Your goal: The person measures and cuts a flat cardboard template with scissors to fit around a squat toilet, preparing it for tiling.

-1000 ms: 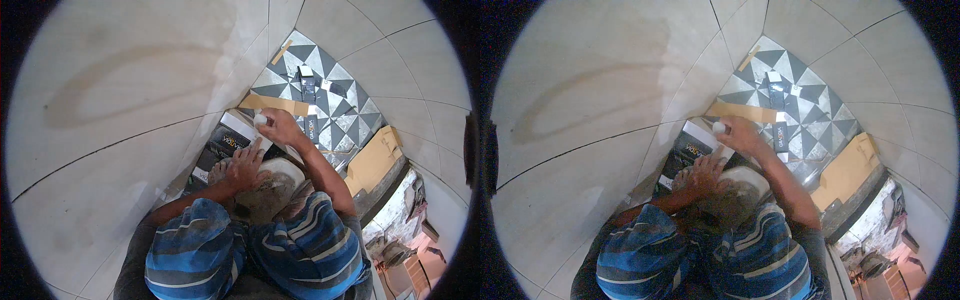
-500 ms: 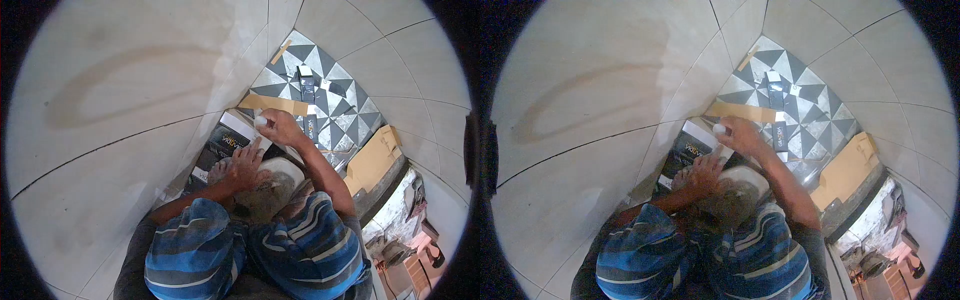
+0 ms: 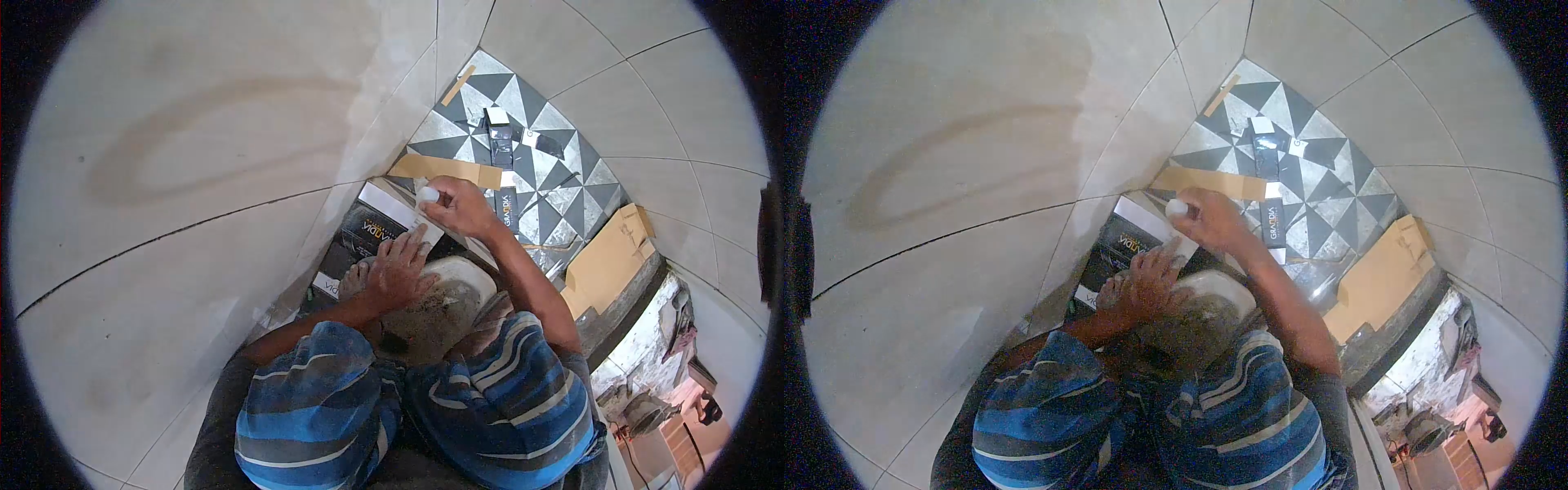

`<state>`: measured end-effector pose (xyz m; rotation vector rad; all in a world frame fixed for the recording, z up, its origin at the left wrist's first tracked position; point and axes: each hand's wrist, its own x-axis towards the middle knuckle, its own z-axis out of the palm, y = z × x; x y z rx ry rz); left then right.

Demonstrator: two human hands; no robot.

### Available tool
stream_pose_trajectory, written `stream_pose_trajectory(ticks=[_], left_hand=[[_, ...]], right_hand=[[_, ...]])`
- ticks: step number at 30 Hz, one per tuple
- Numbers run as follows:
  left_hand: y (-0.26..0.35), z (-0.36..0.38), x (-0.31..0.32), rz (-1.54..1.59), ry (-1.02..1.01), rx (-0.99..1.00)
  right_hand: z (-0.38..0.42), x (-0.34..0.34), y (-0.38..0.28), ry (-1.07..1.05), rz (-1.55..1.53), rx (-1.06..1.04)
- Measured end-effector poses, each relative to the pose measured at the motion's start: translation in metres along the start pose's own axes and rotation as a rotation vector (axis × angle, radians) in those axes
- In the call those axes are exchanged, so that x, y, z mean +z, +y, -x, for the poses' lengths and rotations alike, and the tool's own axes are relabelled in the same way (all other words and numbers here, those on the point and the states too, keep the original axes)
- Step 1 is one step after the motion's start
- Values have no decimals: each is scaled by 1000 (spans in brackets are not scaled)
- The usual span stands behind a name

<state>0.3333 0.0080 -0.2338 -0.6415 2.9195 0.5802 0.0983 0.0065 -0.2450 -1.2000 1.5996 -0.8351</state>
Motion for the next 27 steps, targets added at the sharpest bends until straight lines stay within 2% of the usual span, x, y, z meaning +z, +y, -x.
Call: stream_pose_trajectory(ticks=[3, 7, 9, 13, 15, 16, 18, 21, 23, 24, 26, 27], left_hand=[[-2, 0, 3, -3, 24, 13], [-4, -2, 1, -1, 47, 60], [-3, -4, -1, -10, 34, 81], [-5, -3, 2, 9, 41, 68], [-6, -2, -2, 21, 40, 73], [-7, -3, -8, 99, 23, 59], [-10, -4, -17, 178, 5, 49], [-22, -4, -24, 264, 55, -1], [-40, 0, -12, 404, 237, -150], [-46, 1, -10, 405, 235, -150], [-55, 5, -5, 488, 282, -378], [-54, 5, -6, 488, 281, -379]], right_hand=[[0, 4, 8, 35, 20, -59], [3, 3, 10, 38, -82, -31], [5, 4, 12, 32, -206, 41], [10, 15, 29, 97, -426, 44], [15, 16, 31, 122, -592, 173], [19, 14, 31, 123, -593, 174], [27, 8, 29, 54, -736, 242], [34, 14, 54, 93, -681, 275], [39, 13, 50, 124, -718, 317], [42, 13, 48, 153, -753, 357], [46, 16, 61, 154, -787, 375], [47, 17, 63, 154, -822, 391]])
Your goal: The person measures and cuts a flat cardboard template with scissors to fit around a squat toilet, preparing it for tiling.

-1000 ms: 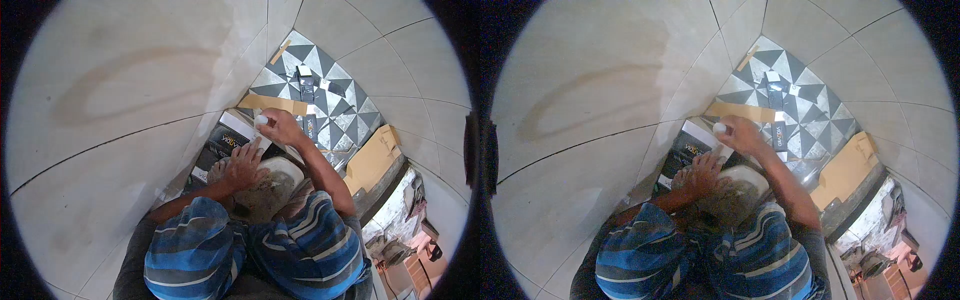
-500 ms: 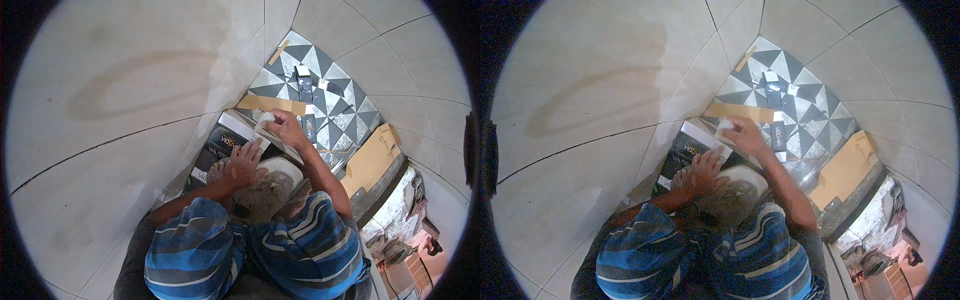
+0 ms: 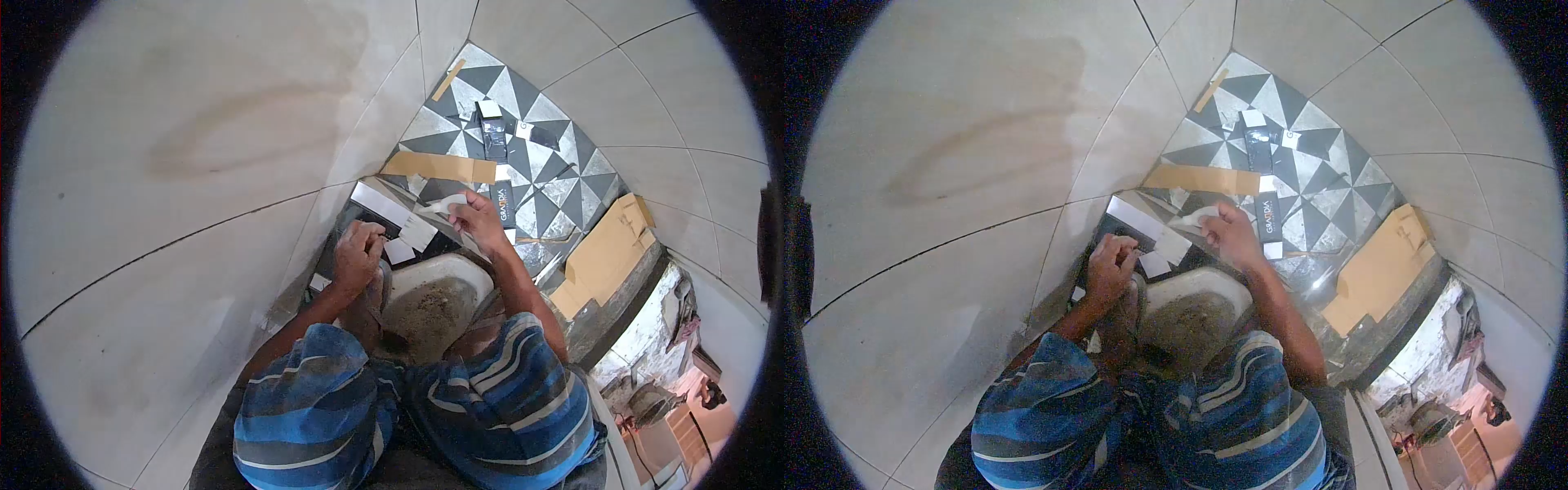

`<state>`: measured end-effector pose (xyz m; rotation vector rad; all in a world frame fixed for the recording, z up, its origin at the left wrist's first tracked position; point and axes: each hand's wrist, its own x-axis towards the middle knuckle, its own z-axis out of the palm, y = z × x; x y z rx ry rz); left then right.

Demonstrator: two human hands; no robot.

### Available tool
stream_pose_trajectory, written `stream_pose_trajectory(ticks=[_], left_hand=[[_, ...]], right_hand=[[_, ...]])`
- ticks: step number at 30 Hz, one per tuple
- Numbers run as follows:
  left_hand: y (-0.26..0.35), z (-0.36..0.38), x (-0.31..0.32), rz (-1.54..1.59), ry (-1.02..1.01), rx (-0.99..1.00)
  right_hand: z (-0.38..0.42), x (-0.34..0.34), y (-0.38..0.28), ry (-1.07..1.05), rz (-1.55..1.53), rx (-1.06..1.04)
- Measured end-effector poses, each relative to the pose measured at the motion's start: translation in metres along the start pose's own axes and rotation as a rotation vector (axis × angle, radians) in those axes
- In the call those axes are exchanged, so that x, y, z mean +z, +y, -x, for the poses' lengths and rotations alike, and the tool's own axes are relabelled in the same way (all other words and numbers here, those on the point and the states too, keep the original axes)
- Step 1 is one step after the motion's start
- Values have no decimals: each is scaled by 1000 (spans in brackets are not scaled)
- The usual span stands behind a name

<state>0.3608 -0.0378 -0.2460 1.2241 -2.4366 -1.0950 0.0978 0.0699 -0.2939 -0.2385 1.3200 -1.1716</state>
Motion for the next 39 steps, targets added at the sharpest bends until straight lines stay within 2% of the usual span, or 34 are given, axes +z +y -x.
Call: stream_pose_trajectory(ticks=[6, 12, 14, 16, 18, 19, 20, 21, 23, 26, 30, 32, 39], left_hand=[[5, 1, 1, 90, -84, -59], [7, -7, -4, 23, -159, -105], [5, -9, -5, -35, -213, 39], [8, -11, -6, -52, -241, 79], [5, -14, -6, -68, -265, 119], [2, -16, -6, -151, -327, 145], [-1, -17, -5, -234, -388, 171], [2, -19, -8, -233, -387, 172], [8, -23, -15, -180, -398, 152], [4, -18, -17, -112, -315, 89], [-2, -13, -20, -133, -277, 4], [-7, -13, -20, -78, -239, -4], [-8, -12, -16, -111, -190, 18]], right_hand=[[9, -3, 2, 32, -47, 13], [19, -7, 3, 34, -45, 12], [23, -10, 5, 19, -16, 5], [30, -8, 2, 3, 13, 0], [41, -3, 2, 12, 211, -121], [44, -5, 8, 13, 212, -121], [45, -10, 19, 11, 368, -141], [49, -7, 16, 7, 524, -162], [62, -1, 12, -13, 556, -198], [73, 12, 9, -4, 709, -493], [82, 30, 6, 24, 867, -527], [81, 32, 19, 80, 958, -632], [80, 41, 29, 39, 1103, -617]])
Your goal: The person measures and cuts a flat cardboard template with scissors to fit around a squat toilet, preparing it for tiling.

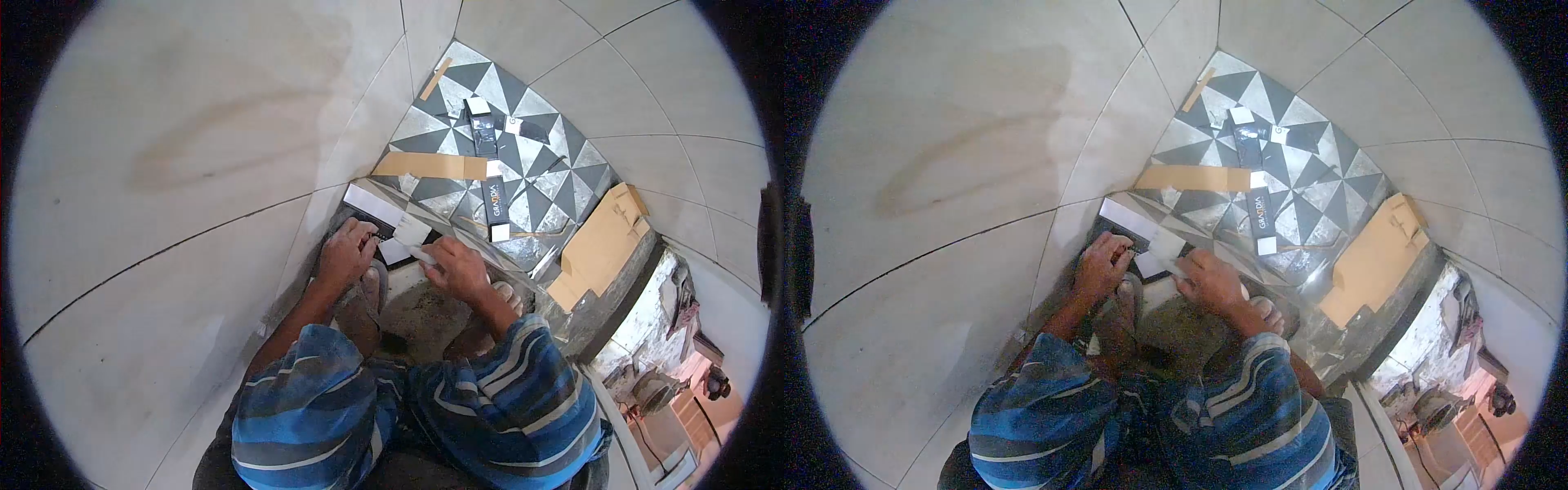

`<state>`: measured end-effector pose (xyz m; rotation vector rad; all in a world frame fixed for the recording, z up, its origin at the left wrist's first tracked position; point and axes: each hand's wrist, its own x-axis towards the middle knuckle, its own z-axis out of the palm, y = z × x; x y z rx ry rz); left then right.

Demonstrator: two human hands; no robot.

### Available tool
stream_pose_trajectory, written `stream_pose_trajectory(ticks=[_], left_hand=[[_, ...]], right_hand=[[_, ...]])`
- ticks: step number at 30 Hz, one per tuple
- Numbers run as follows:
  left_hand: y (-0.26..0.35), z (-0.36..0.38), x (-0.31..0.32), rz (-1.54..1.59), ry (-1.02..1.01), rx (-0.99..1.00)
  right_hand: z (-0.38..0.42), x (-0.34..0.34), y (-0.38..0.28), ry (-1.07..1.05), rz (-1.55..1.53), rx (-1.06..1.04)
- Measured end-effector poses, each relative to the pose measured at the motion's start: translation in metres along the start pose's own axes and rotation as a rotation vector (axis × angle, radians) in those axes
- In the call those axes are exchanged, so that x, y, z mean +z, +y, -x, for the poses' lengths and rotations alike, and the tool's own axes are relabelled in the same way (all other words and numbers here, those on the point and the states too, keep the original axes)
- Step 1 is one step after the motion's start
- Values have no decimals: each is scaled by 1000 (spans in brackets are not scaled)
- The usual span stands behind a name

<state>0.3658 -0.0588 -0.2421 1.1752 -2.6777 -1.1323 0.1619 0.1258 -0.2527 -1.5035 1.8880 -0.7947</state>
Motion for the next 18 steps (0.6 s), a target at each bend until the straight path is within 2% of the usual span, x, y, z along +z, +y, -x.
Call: stream_pose_trajectory(ticks=[2, 5, 9, 11, 12, 14, 18], left_hand=[[-1, -1, -1, 55, 15, 2], [-1, -1, -2, 18, 12, -19], [-3, 0, -1, 64, 37, 2], [-4, 0, -1, 7, 29, 19], [-5, 0, 0, 8, 28, 19], [-3, 0, -1, 36, 16, -5], [-1, -3, -1, 28, -16, -25]], right_hand=[[-1, 4, 2, -66, 62, -6], [0, 9, 4, -43, 97, -70], [3, 7, 0, -5, 69, -51], [6, 5, 0, 90, -123, 32], [6, 2, 0, 89, -123, 32], [8, -7, 2, 37, -415, 322], [14, -11, 27, 200, -620, 375]])
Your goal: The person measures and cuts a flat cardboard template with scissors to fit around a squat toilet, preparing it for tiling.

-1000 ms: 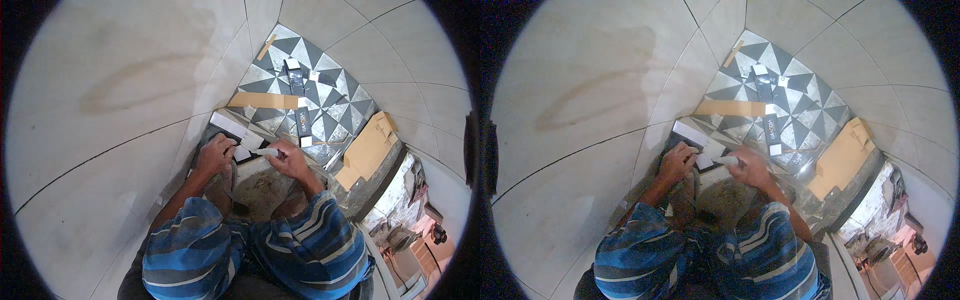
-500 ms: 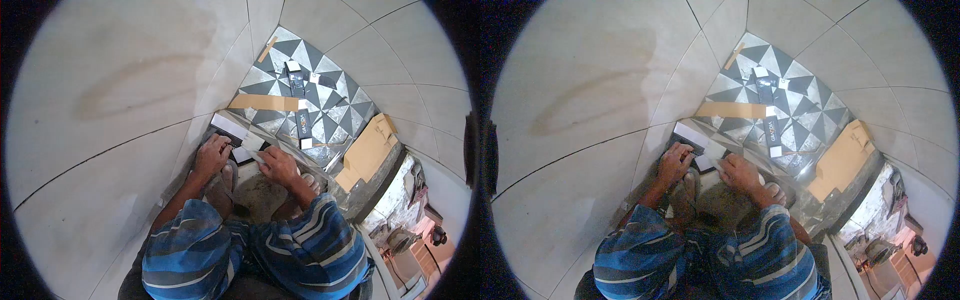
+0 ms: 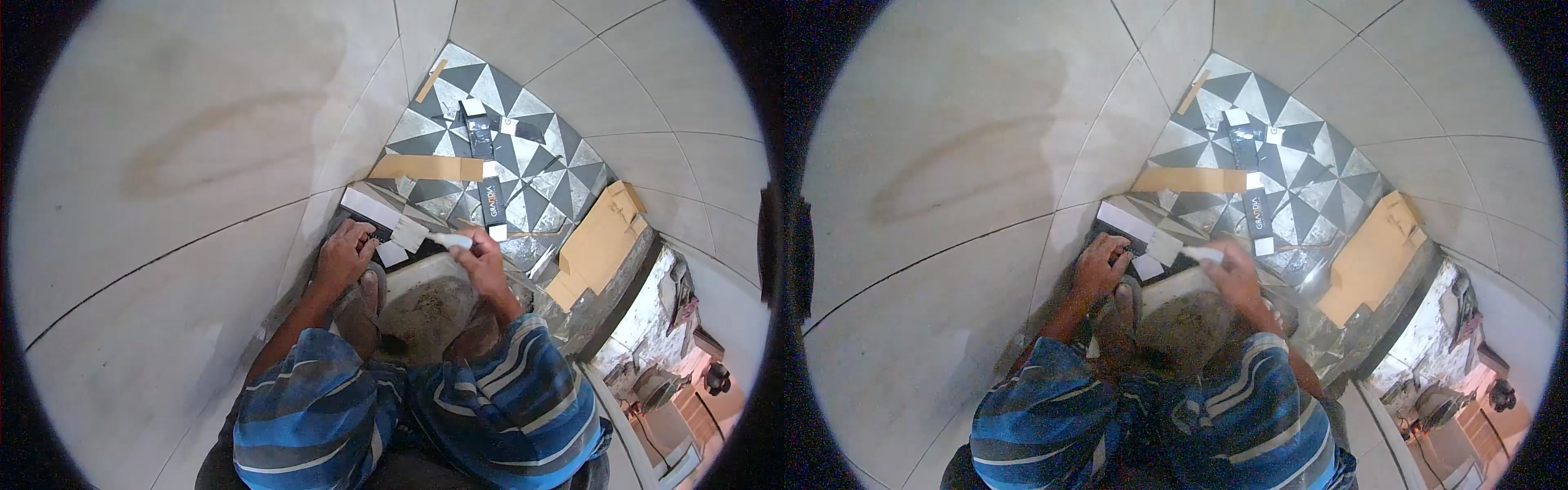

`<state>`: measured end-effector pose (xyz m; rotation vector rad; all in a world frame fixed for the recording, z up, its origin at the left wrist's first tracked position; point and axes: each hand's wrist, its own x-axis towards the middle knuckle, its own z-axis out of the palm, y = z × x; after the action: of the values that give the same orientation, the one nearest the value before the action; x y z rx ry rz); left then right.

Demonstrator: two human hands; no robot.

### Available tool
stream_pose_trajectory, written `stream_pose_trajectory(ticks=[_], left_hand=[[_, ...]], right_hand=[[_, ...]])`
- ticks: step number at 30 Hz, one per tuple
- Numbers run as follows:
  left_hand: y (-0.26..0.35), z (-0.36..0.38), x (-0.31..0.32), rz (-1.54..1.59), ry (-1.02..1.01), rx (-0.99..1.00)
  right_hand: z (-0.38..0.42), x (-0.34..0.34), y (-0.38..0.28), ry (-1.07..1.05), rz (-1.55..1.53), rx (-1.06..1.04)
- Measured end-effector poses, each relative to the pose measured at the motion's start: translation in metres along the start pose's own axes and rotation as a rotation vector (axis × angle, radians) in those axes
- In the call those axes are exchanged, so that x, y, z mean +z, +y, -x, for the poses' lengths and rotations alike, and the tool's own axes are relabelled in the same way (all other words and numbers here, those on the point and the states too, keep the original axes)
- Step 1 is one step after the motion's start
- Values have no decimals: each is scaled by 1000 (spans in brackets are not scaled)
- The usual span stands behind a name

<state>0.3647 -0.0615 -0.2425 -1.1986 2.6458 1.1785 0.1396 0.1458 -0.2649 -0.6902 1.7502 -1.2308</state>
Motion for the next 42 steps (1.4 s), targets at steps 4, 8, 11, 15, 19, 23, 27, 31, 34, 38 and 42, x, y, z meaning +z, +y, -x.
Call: stream_pose_trajectory(ticks=[4, 8, 11, 15, 19, 23, 27, 31, 34, 38, 42], left_hand=[[5, -2, 0, -10, -16, 0], [13, -5, -3, -75, -15, 51], [26, -11, -8, -168, 6, 116], [34, -19, -14, -168, 45, 127], [40, -20, -24, -212, 35, 125], [51, -19, -26, -255, -63, -28], [29, -19, -14, -278, -80, 3], [32, -19, -5, -226, -116, -113], [28, -23, 4, -229, -215, -124], [32, -27, 8, -248, -263, -147], [29, -26, 8, -223, -251, -158]], right_hand=[[-17, -26, -11, 23, -482, 349], [-33, -51, 14, 175, -698, 371], [-49, -63, 69, 185, -338, 346], [-68, -63, 106, 231, -27, 237], [-88, -59, 118, 79, 442, 187], [-107, -45, 112, 28, 622, 30], [-126, -30, 139, 65, 771, -135], [-133, -25, 150, 36, 784, -122], [-132, -30, 149, -29, 816, -167], [-127, -35, 149, -40, 776, -155], [-125, -36, 146, -80, 871, -66]])
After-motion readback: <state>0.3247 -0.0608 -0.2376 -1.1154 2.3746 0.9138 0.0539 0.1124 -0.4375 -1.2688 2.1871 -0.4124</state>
